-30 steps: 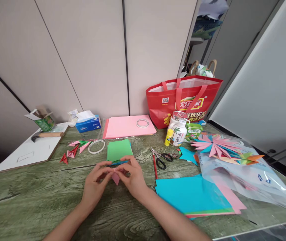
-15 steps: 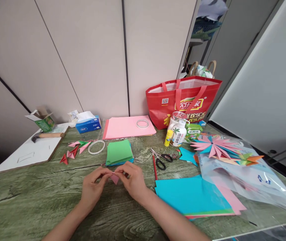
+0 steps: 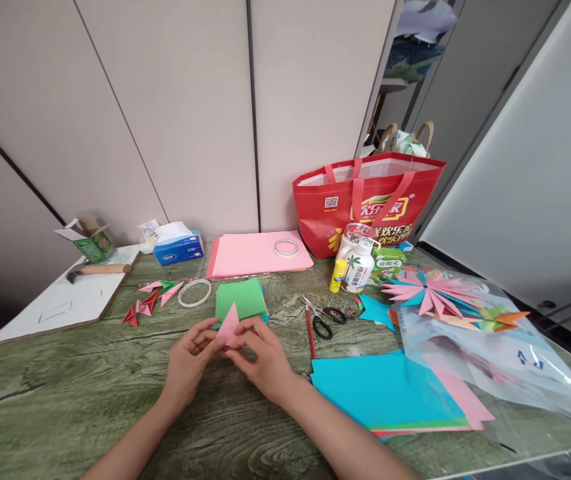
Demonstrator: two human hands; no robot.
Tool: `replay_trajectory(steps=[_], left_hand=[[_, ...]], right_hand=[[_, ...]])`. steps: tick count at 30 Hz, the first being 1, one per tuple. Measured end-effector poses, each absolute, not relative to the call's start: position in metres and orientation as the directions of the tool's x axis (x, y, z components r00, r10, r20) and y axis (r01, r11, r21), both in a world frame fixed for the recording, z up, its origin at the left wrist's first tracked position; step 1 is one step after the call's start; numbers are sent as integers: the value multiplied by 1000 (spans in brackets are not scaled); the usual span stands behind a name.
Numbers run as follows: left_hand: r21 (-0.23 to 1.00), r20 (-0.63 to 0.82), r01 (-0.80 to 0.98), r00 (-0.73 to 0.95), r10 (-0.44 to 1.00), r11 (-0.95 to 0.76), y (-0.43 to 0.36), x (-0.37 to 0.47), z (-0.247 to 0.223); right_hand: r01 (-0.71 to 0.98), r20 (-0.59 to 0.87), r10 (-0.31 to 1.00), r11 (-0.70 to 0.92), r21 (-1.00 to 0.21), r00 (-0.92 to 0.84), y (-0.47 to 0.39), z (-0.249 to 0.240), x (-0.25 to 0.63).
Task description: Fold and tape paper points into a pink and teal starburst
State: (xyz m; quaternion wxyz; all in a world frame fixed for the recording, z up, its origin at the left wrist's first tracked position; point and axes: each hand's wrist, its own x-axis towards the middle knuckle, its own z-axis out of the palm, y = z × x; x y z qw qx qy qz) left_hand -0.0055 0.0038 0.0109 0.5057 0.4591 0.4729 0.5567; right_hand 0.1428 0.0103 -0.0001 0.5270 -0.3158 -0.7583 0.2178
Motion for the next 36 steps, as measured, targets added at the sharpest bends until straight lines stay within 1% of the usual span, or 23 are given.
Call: replay_trajectory(steps=[1,3,5,7,9,11,14,16,18,20,22,24,28,30,36], left_hand=[[990,30,-136,-80,996,-41,4,-6,11],[989,22,-141,-91,996,-35,4,-6,11],[990,8,-139,-85,996,-20,4,-6,11],[991,-1,-130,-76,997,-9,3,-5,12],[993,-7,-122,-52,999,1,3,-4,12],[991,4,-133,-41,999,-9,2,-4,12],[992,56,-112,-79,995,-65,1,-3,10],[995,75,-60,-97,992,-81,0,-3,9],[998,60,-28,-90,994,-62,0,-3,7],[999,39,-34,-83,996,-42,1,-3,7],[999,30,-40,-77,997,-33,1,-3,8],[999,28,-32,-70,997,-31,1,-3,11],[999,33,-7,-28,999,-33,0,-3,14],[999,41,-7,-29,999,-41,0,-3,14],[999,44,-8,-44,998,-45,-2,-2,8]], right_hand=[[243,648,723,691,-681,-238,10,-1,142],[208,587,787,617,-759,-191,10,-2,141],[136,480,866,497,-857,-140,11,-5,139],[61,350,927,360,-931,-136,13,-6,138],[11,252,957,256,-967,-145,15,-7,137],[-21,204,969,203,-979,-140,16,-7,137],[-26,219,969,217,-976,-117,16,-7,138],[19,266,958,269,-963,-103,16,-8,139],[94,338,936,347,-933,-100,15,-8,140],[157,398,911,411,-898,-108,15,-9,141],[175,409,906,423,-889,-112,14,-9,141],[134,359,928,370,-919,-102,14,-8,140],[-52,202,975,198,-979,-96,15,-6,138],[-101,170,980,160,-982,-100,16,-5,138],[-169,119,986,99,-981,-116,18,-4,139]])
